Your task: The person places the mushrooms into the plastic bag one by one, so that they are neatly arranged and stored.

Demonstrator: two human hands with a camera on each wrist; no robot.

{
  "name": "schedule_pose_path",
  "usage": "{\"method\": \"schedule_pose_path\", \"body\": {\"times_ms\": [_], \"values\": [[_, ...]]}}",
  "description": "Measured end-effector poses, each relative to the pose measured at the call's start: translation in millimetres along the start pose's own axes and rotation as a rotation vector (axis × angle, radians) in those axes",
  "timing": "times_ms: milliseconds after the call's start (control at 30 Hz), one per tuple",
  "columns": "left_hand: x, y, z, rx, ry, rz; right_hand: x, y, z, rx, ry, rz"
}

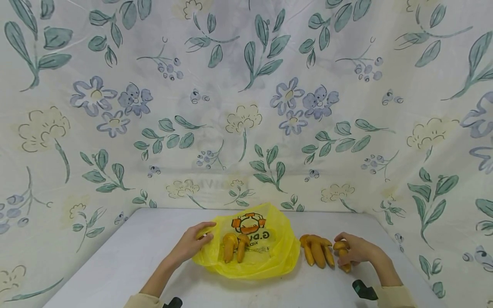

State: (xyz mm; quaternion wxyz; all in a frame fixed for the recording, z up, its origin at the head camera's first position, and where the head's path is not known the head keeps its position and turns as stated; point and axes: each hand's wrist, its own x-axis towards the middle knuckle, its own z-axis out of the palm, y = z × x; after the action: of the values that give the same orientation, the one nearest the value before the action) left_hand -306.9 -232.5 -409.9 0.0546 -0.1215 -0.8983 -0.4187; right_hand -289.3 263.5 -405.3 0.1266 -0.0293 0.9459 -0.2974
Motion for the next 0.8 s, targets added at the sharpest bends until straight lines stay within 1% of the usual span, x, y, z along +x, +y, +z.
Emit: {"method": "schedule_pose_path", "body": {"times_ms": [200,433,800], "values": [[0.2,-0.5,-0.1,0.000,-0.005,0.004,-0.5,-0.4,-2.1,0.008,0.003,-0.003],[0.4,-0.4,0.2,-0.006,-0.004,0.000,-3.0,-2.2,-4.4,0.007,0.008,-0.046],[0.8,-1.0,1.1,-0.004,0.002,-0.006,-3.6,-4.0,-5.8,-0.005,0.031,-0.053]]}}
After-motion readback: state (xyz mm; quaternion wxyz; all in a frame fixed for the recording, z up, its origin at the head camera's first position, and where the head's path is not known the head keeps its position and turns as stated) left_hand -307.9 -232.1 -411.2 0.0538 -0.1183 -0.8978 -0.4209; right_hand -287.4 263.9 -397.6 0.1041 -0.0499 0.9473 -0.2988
